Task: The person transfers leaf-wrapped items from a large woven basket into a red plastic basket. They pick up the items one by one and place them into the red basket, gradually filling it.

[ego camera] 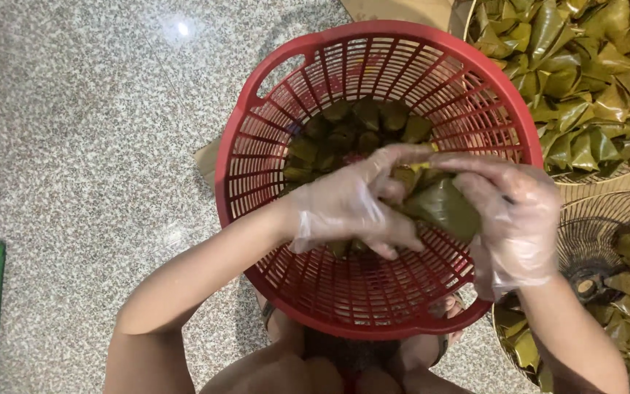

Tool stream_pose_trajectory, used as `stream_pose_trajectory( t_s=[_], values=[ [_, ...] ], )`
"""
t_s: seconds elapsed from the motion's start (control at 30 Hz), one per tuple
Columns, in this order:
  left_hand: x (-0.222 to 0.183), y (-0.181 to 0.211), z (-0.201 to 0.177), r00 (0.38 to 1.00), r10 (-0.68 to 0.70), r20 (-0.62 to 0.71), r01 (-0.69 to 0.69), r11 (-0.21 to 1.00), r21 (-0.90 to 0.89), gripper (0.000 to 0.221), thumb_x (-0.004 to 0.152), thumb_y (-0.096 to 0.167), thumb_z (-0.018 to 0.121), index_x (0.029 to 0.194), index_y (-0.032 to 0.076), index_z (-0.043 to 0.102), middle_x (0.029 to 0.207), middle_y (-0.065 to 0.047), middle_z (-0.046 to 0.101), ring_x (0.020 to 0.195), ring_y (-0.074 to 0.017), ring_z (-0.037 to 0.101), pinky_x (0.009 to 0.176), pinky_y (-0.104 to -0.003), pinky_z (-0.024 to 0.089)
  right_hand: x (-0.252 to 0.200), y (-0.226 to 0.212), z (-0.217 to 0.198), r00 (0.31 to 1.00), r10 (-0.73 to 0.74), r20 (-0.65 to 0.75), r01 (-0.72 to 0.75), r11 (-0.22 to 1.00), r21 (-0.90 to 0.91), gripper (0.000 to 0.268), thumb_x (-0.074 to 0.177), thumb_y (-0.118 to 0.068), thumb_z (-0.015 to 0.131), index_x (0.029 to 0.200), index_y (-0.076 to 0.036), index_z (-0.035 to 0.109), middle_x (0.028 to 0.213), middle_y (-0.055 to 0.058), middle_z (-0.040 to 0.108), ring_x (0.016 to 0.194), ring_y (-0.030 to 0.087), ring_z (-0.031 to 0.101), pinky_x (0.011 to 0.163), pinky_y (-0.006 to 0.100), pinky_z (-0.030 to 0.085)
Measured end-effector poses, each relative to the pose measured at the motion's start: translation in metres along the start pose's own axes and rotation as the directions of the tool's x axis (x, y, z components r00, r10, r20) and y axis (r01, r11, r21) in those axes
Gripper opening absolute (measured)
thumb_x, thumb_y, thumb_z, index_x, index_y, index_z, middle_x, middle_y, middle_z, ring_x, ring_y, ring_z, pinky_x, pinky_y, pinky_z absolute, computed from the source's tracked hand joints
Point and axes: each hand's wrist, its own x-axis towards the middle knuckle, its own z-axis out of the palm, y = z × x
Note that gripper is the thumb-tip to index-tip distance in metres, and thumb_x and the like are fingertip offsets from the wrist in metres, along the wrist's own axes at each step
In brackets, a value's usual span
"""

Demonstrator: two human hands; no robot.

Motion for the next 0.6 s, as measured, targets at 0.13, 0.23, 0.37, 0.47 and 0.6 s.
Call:
stream_pose_trajectory(
  t_s=[0.13,0.23,0.37,0.47,0.6],
  values=[
    [-0.001,-0.001,0.011,0.979,0.196,-0.063,-0.181,0.966,0.184,0.084,0.086,0.023,0.058,0.159,0.016,0.016,0.098,-0.019,0.074,0.067,-0.0205,0.067,0.060,-0.025,0.065,0.002,-0.011,0.014,0.931,0.358,-0.068,-0.341,0.922,0.182,0.014,0.099,0.001,0.057,0.110,-0.001,0.066,0.111,0.012,0.073,0.093,0.019,0.073,0.088,0.025,0.063],
    [-0.003,-0.012,0.018,0.927,0.366,-0.080,-0.260,0.783,0.565,0.067,0.093,0.047,0.057,0.152,0.024,0.034,0.093,-0.004,0.071,0.057,-0.0080,0.059,0.054,-0.018,0.058,0.002,-0.017,0.019,0.885,0.461,-0.064,-0.426,0.858,0.288,0.019,0.096,-0.001,0.056,0.114,-0.003,0.063,0.114,0.011,0.069,0.099,0.020,0.070,0.096,0.030,0.061],
    [0.006,-0.010,0.010,0.887,0.458,-0.054,-0.344,0.736,0.584,0.046,0.089,0.036,0.064,0.129,0.014,0.060,0.108,-0.007,0.077,0.057,-0.0056,0.061,0.056,-0.016,0.059,0.012,-0.034,0.021,0.871,0.492,-0.008,-0.440,0.786,0.434,0.037,0.102,-0.036,0.047,0.120,-0.006,0.058,0.128,0.012,0.064,0.127,0.025,0.062,0.118,0.042,0.051],
    [0.029,-0.026,-0.030,0.962,0.145,-0.231,-0.009,0.863,0.505,0.054,0.077,0.003,0.080,0.125,0.025,0.066,0.128,-0.003,0.072,0.055,-0.0016,0.057,0.056,-0.015,0.061,0.008,-0.038,-0.011,0.871,0.491,0.018,-0.486,0.856,0.175,0.042,0.092,0.001,0.056,0.134,-0.005,0.053,0.129,0.017,0.065,0.114,0.026,0.067,0.098,0.032,0.062],
    [0.072,-0.137,-0.118,0.938,0.332,-0.099,-0.102,0.539,0.836,0.055,0.059,-0.005,0.074,0.111,0.009,0.068,0.092,-0.009,0.068,0.077,-0.0279,0.059,0.073,-0.039,0.052,-0.023,-0.045,-0.064,0.888,0.393,-0.239,-0.428,0.895,-0.121,0.024,0.109,-0.002,0.057,0.131,-0.010,0.057,0.127,0.010,0.067,0.107,0.017,0.069,0.098,0.027,0.063]
  ],
)
